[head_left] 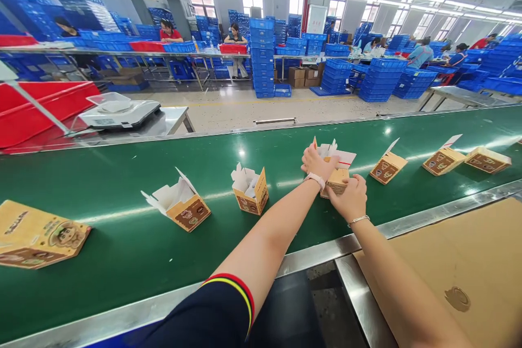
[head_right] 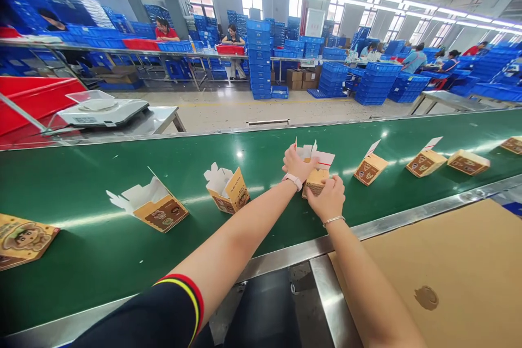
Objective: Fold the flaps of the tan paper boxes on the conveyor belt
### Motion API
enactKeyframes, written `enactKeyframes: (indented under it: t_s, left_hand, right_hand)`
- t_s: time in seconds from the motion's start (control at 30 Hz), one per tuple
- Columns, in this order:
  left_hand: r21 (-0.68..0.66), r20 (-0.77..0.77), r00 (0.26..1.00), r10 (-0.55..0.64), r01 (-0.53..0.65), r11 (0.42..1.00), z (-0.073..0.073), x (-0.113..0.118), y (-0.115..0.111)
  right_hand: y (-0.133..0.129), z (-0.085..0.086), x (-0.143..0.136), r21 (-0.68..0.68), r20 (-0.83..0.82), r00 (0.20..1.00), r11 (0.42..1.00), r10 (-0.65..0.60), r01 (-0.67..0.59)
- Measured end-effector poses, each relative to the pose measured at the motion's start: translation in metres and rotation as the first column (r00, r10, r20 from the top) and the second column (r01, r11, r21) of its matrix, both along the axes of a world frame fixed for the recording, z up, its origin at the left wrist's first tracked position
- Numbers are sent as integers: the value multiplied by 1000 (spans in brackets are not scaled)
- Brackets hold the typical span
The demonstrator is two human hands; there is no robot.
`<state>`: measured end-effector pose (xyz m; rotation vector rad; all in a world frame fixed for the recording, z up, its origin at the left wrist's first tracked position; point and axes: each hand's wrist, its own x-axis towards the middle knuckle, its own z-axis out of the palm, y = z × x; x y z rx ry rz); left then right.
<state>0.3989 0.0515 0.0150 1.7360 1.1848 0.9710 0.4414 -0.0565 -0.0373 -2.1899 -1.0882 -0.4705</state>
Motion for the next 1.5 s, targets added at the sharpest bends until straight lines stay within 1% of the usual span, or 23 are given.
enactKeyframes:
  t_s: [0.07, 0.17, 0.23, 0.33, 0.4, 0.47, 0.53, 0.57, 0.6, 0.63, 0.7, 0.73, 0.8, 0.87, 1.0, 1.1, 1.13, 1.2, 1.27, 1.33, 1.37, 1.43, 1.5]
  left_hand:
    - [-78, 42, 999, 6, -3, 997, 3, 5, 6]
    - [-128, 44, 999, 12, -7, 992, 8, 0, 16]
    - [-115, 54, 998, 35, -28, 993, 8, -11, 17]
    - [-26, 173, 985, 7, -2, 1000, 0, -32, 8]
    - [29, 258, 962, -92, 87, 996, -9, -45, 0]
    - [30, 327, 921, -209, 211, 977, -17, -54, -3]
    - [-23, 387, 883, -265, 297, 955, -24, -60, -3]
    - [-50, 413, 873, -258, 305, 951, -28, -62, -3]
    - [-60, 428, 873, -232, 284, 957, -32, -63, -3]
    - [-42, 423, 883, -202, 242, 969, -37, -64, -4]
    - [94, 338, 921, -195, 174, 980, -47, -67, -11]
    - [191, 254, 940, -229, 183, 964, -52, -70, -16]
    - [335, 31, 946, -322, 294, 895, -60, -75, -25]
    - [368, -151, 909, -388, 416, 831, -61, -78, -29]
    - [381, -317, 855, -410, 511, 771, -45, -70, -23]
    - [328, -323, 837, -443, 538, 777, -37, -51, -21]
    - [301, -271, 844, -464, 532, 792, -37, -44, -22]
    - [253, -62, 885, -462, 462, 850, -40, -31, -28]
    - [162, 196, 914, -355, 327, 931, -43, -21, -34]
    - [-52, 365, 904, -224, 260, 964, -43, -14, -37]
    - [-193, 409, 893, -187, 285, 939, -42, -10, -37]
    - [-432, 449, 879, -162, 372, 821, -38, -3, -35]
    - [-557, 453, 877, -159, 418, 718, -35, 5, -31]
  right_hand:
    - [6, 4, 0, -23, -45, 998, 999, -43, 42]
    - [10, 6, 8, -33, -101, 990, 995, -97, 94]
    - [8, 7, 21, 13, -97, 986, 990, -135, 137]
    - [0, 6, 41, 119, -39, 986, 979, -161, 165]
    - [-8, 4, 45, 169, -33, 998, 984, -46, 51]
    - [-16, 0, 41, 198, -113, 962, 955, 248, -223]
    - [-22, -8, 32, 243, -226, 800, 828, 555, -506]
    - [-23, -12, 26, 270, -262, 713, 759, 650, -592]
    - [-23, -15, 21, 297, -276, 657, 712, 702, -637]
    - [-22, -18, 17, 320, -272, 632, 688, 726, -652]
    - [-15, -21, 13, 356, -251, 633, 678, 733, -643]
    - [-10, -21, 12, 368, -241, 639, 678, 730, -636]
    - [0, -17, 13, 371, -214, 649, 675, 730, -638]
    - [7, -13, 17, 351, -177, 666, 678, 725, -646]
    - [12, -5, 27, 341, -198, 739, 752, 644, -564]
    - [12, -4, 32, 405, -385, 781, 850, 492, -335]
    - [12, -5, 33, 423, -467, 772, 876, 432, -234]
    - [12, -8, 35, 433, -592, 732, 899, 337, -63]
    - [13, -12, 39, 425, -652, 703, 905, 286, 26]
    - [15, -15, 45, 412, -691, 677, 908, 256, 78]
    - [17, -16, 48, 405, -716, 654, 909, 246, 101]
    - [21, -17, 55, 385, -767, 597, 913, 236, 134]
    - [25, -16, 61, 359, -811, 537, 922, 231, 147]
